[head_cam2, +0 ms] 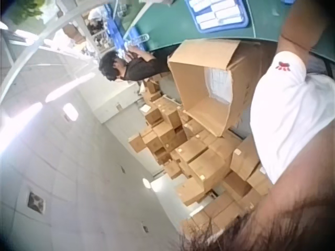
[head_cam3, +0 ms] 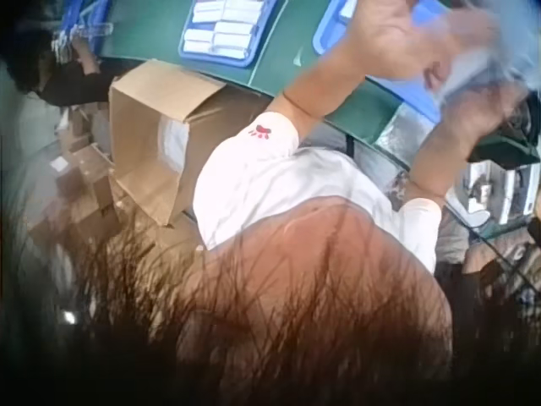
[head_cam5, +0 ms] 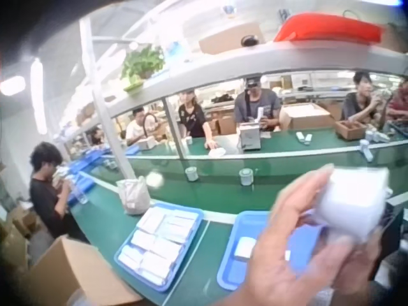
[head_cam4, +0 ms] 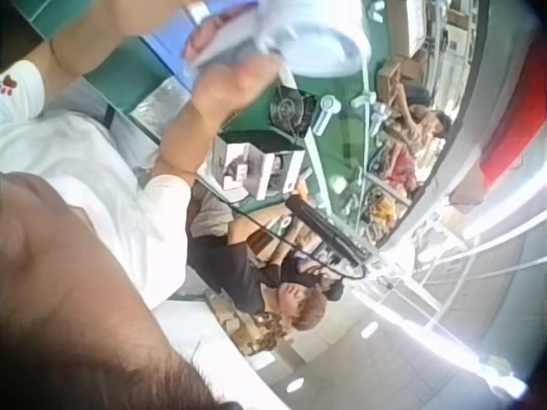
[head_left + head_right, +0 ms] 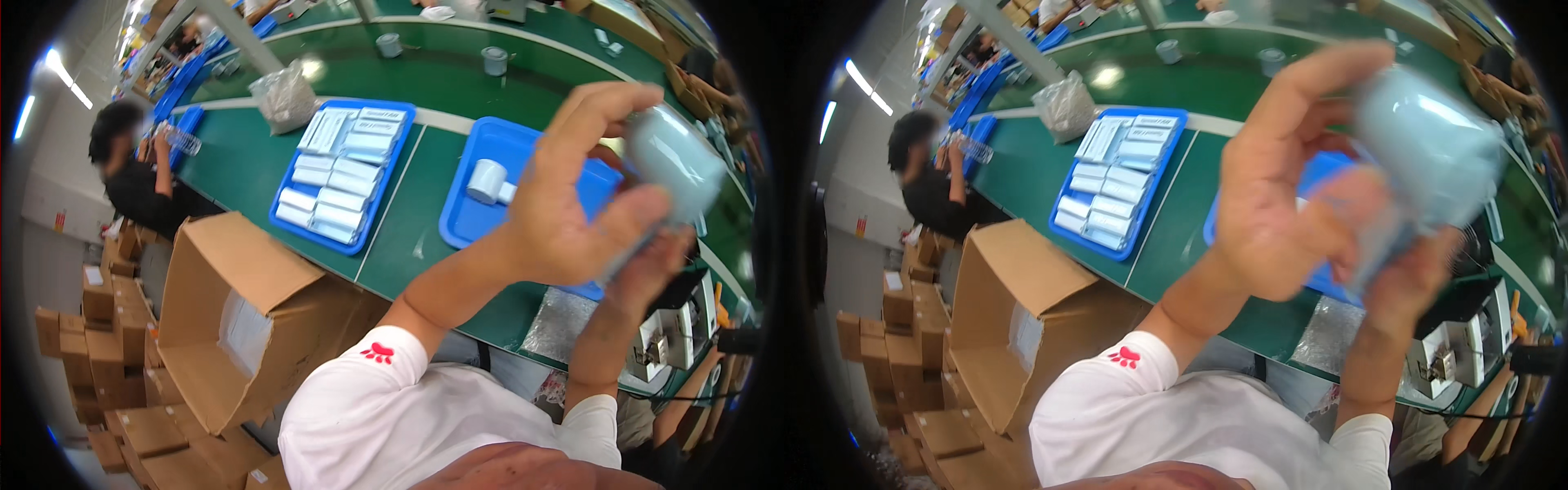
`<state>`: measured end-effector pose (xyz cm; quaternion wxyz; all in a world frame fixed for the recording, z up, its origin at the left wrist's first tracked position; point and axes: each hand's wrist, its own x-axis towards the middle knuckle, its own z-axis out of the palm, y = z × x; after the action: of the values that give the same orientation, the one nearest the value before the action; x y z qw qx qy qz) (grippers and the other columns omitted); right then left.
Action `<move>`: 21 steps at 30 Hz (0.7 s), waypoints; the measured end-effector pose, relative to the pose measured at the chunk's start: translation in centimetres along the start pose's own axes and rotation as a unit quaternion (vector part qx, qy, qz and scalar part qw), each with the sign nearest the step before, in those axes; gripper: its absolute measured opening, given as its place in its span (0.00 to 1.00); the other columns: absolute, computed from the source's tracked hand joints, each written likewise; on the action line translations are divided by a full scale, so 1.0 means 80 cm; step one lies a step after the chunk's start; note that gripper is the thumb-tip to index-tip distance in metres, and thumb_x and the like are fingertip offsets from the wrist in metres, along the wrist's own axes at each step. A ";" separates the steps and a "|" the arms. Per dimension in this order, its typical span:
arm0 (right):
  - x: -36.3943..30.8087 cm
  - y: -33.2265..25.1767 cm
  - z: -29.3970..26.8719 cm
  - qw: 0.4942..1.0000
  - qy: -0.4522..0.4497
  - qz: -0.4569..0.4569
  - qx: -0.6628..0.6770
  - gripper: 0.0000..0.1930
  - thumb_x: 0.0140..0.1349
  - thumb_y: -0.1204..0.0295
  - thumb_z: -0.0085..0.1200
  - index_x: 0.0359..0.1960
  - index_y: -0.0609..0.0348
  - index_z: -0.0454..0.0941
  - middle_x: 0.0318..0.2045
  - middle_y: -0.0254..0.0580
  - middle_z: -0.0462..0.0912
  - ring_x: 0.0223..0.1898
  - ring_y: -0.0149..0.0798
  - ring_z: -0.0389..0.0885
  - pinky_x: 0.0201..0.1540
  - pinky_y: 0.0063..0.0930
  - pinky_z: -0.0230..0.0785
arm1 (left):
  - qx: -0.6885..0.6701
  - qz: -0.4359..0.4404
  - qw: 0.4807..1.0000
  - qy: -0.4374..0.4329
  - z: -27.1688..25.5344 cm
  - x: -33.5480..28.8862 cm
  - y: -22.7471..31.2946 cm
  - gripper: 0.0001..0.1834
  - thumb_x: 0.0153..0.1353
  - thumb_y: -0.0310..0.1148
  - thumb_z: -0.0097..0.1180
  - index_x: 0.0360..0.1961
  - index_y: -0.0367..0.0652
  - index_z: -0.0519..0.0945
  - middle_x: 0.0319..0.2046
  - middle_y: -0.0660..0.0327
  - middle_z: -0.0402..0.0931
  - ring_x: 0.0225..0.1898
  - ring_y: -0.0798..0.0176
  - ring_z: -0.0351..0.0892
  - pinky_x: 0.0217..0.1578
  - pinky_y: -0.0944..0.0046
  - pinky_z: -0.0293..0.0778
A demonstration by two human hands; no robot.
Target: The person assembles small electronic devices by inserting cylindrical components into light blue plastic housings. They use a handheld soldering iron to secure internal wires and then place the finished units into a blue tray. The process is repeated for multiple units in a factory setting.
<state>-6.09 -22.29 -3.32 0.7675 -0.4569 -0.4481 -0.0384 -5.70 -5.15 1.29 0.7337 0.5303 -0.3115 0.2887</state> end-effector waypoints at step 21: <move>0.013 0.039 0.105 0.959 0.136 -0.038 -0.247 0.28 0.52 0.53 0.65 0.45 0.63 0.75 0.19 0.52 0.77 0.25 0.57 0.81 0.27 0.48 0.70 | 0.034 0.096 0.990 0.094 -0.048 -0.007 -0.004 0.36 0.65 0.45 0.59 0.66 0.31 0.67 0.63 0.45 0.70 0.61 0.50 0.73 0.63 0.51 0.68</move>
<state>-9.44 -13.93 -3.13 0.6824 -0.6051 -0.3332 -0.2390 -5.27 -1.59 -0.29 0.7098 0.4934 -0.2811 0.4169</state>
